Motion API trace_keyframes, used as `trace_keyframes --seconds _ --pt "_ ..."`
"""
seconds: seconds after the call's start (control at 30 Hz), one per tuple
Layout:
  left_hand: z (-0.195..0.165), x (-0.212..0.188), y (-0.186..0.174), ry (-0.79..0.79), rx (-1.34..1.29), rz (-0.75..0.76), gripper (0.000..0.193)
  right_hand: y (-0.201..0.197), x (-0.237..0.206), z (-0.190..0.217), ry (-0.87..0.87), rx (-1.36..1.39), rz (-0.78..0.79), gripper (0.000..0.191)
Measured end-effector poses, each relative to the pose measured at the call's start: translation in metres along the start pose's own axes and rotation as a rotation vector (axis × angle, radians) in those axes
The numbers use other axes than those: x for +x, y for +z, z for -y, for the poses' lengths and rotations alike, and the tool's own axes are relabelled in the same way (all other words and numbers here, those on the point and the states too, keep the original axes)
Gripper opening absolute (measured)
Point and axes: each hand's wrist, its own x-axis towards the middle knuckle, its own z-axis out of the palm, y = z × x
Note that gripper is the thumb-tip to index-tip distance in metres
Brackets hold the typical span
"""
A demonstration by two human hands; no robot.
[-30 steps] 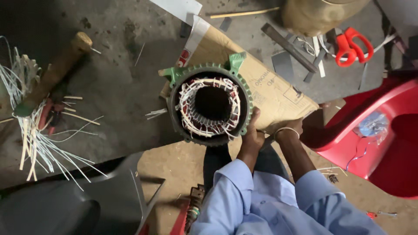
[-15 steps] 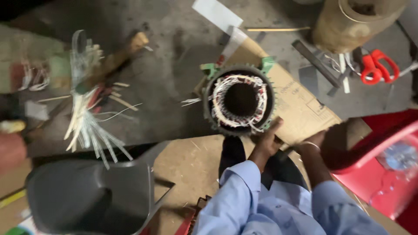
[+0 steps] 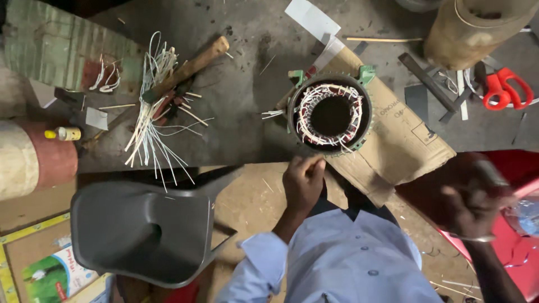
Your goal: The person uses a hammer and a metal rod to tap and adjust white insulating strips inside the stator slots of an electric motor. They repeatedly insert the rod, tap it with the hammer, and reposition the strips by hand to secure them within the stator.
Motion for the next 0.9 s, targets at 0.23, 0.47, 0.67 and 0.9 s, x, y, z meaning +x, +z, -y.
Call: trace_keyframes --seconds 0.23,0.47,0.67,0.9 --pt "-0.019 0.023 0.028 0.009 0.134 -0.09 0.019 0.144 0.048 0.102 0.111 0.025 0.322 0.045" --pt "-0.021 0.029 0.021 -0.011 0.136 0.047 0.018 0.186 0.039 0.118 0.234 -0.25 0.236 0.026" --pt "-0.017 0.029 0.009 0.073 -0.061 0.083 0.018 0.183 0.015 0.075 0.402 -0.139 0.059 0.019" --pt "-0.018 0.028 -0.004 0.185 -0.094 0.14 0.02 0.122 0.008 0.093 0.351 0.062 0.336 0.005"
